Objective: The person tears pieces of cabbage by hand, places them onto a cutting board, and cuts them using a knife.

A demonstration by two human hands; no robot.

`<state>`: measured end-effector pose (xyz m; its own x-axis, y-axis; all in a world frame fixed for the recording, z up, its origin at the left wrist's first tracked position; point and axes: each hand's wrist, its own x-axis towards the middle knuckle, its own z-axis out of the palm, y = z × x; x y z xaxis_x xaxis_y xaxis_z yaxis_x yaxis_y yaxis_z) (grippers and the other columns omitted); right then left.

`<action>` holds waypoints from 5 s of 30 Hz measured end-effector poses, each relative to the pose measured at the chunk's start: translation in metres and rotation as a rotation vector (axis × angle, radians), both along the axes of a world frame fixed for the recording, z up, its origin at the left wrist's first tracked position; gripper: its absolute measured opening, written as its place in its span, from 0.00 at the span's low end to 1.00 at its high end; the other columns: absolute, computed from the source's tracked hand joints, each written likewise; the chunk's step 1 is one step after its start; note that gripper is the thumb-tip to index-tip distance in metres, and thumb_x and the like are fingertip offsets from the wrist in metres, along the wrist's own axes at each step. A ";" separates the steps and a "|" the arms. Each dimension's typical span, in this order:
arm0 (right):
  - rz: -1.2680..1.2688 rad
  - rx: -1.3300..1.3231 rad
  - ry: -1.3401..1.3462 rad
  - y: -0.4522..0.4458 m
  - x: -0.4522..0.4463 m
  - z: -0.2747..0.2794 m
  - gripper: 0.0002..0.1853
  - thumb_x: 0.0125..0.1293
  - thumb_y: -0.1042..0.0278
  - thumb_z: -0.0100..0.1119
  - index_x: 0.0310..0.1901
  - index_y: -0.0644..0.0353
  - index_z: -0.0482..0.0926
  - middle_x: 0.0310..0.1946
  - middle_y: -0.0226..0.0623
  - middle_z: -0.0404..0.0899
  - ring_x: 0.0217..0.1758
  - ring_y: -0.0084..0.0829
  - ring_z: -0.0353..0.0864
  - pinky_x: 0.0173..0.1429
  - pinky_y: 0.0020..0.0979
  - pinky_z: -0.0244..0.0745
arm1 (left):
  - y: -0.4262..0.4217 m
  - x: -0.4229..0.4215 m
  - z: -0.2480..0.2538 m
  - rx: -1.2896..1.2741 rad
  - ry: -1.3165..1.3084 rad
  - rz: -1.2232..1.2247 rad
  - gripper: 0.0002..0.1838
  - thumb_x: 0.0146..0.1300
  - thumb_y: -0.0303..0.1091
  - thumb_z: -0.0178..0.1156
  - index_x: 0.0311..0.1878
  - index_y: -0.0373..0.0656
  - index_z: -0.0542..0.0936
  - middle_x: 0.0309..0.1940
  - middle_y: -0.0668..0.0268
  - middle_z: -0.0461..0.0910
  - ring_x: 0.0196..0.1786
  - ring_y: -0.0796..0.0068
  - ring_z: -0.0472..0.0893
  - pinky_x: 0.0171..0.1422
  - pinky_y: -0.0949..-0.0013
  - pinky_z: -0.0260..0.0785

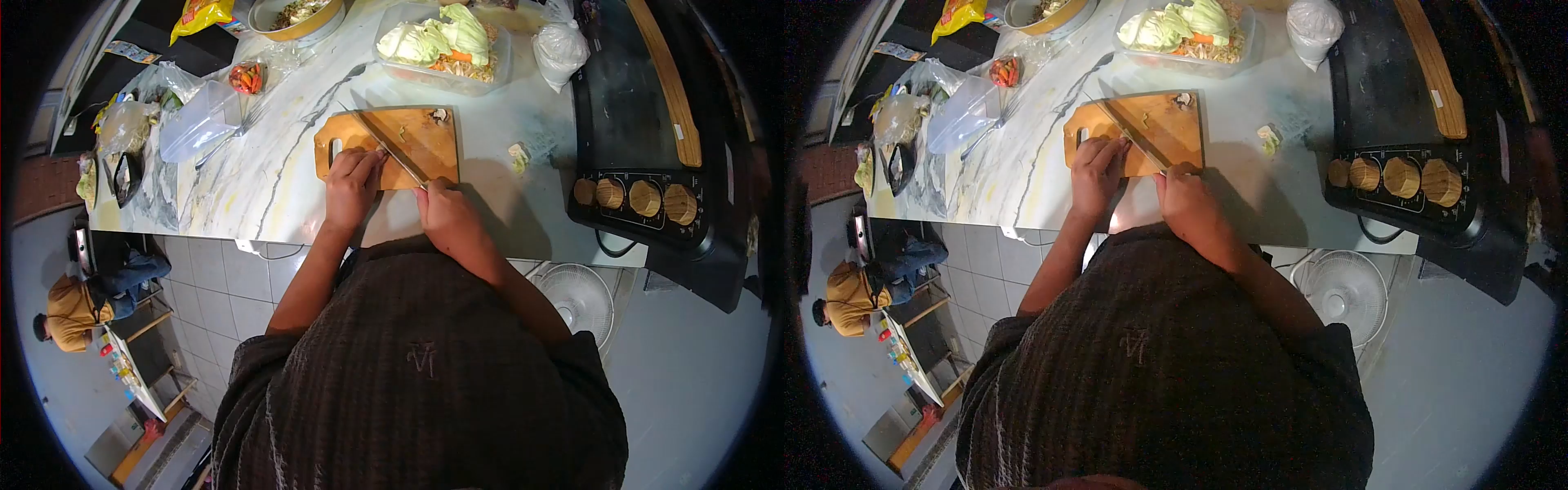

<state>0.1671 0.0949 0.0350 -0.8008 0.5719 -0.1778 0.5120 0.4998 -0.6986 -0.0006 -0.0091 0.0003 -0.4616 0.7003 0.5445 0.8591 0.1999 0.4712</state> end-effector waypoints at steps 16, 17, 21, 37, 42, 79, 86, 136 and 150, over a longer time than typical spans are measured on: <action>-0.054 0.034 0.020 0.005 0.007 0.001 0.19 0.77 0.56 0.53 0.37 0.68 0.73 0.25 0.62 0.80 0.33 0.65 0.82 0.38 0.59 0.76 | 0.001 -0.001 0.002 -0.004 0.006 -0.006 0.09 0.57 0.24 0.71 0.41 0.40 0.84 0.36 0.59 0.82 0.43 0.57 0.82 0.49 0.58 0.76; -0.054 0.030 0.026 0.003 0.008 0.000 0.19 0.77 0.56 0.53 0.37 0.68 0.73 0.25 0.62 0.80 0.33 0.65 0.82 0.38 0.59 0.76 | -0.002 0.001 0.003 -0.030 -0.005 -0.001 0.09 0.58 0.24 0.71 0.42 0.40 0.84 0.36 0.59 0.82 0.43 0.57 0.82 0.49 0.58 0.76; -0.045 0.086 -0.004 0.006 0.008 0.005 0.18 0.77 0.56 0.53 0.38 0.66 0.74 0.26 0.61 0.81 0.33 0.65 0.82 0.37 0.59 0.76 | 0.001 0.004 0.005 0.003 0.002 0.008 0.09 0.57 0.24 0.71 0.42 0.40 0.84 0.36 0.59 0.82 0.43 0.57 0.82 0.49 0.58 0.76; 0.002 0.026 0.135 0.000 0.007 0.000 0.17 0.77 0.58 0.54 0.36 0.64 0.76 0.24 0.60 0.79 0.31 0.63 0.80 0.35 0.58 0.72 | 0.001 0.005 0.001 -0.001 0.020 -0.001 0.07 0.61 0.23 0.69 0.42 0.36 0.84 0.35 0.56 0.81 0.40 0.55 0.81 0.44 0.57 0.75; 0.009 0.057 0.128 0.000 0.007 -0.004 0.17 0.77 0.57 0.53 0.36 0.64 0.75 0.24 0.59 0.79 0.31 0.63 0.80 0.35 0.58 0.72 | 0.003 0.007 0.004 0.041 0.018 -0.011 0.03 0.62 0.22 0.68 0.35 0.36 0.83 0.33 0.58 0.79 0.39 0.56 0.80 0.44 0.57 0.74; 0.016 0.046 -0.017 0.000 0.000 0.008 0.19 0.78 0.55 0.53 0.39 0.66 0.74 0.26 0.61 0.81 0.33 0.63 0.83 0.37 0.59 0.77 | -0.002 0.007 0.004 0.017 -0.030 -0.015 0.07 0.58 0.22 0.71 0.40 0.38 0.84 0.36 0.59 0.83 0.44 0.56 0.82 0.50 0.57 0.76; 0.044 0.113 -0.058 0.002 0.010 0.013 0.20 0.78 0.56 0.51 0.39 0.70 0.74 0.25 0.60 0.82 0.32 0.62 0.84 0.36 0.54 0.80 | -0.001 0.010 0.006 -0.023 -0.021 0.018 0.11 0.57 0.24 0.71 0.43 0.39 0.83 0.37 0.59 0.82 0.45 0.55 0.81 0.52 0.56 0.75; -0.015 -0.037 0.033 -0.006 0.005 -0.006 0.19 0.77 0.56 0.52 0.39 0.69 0.75 0.27 0.64 0.80 0.35 0.66 0.82 0.38 0.58 0.75 | -0.003 0.009 0.001 -0.018 0.033 -0.024 0.09 0.59 0.21 0.68 0.43 0.37 0.85 0.39 0.58 0.82 0.47 0.55 0.82 0.53 0.57 0.76; -0.029 0.094 -0.003 -0.002 0.013 0.001 0.19 0.77 0.56 0.52 0.39 0.68 0.75 0.26 0.62 0.81 0.34 0.64 0.83 0.38 0.57 0.78 | -0.006 0.010 0.002 -0.098 -0.012 0.004 0.11 0.61 0.23 0.66 0.48 0.37 0.82 0.44 0.56 0.83 0.51 0.53 0.81 0.57 0.55 0.74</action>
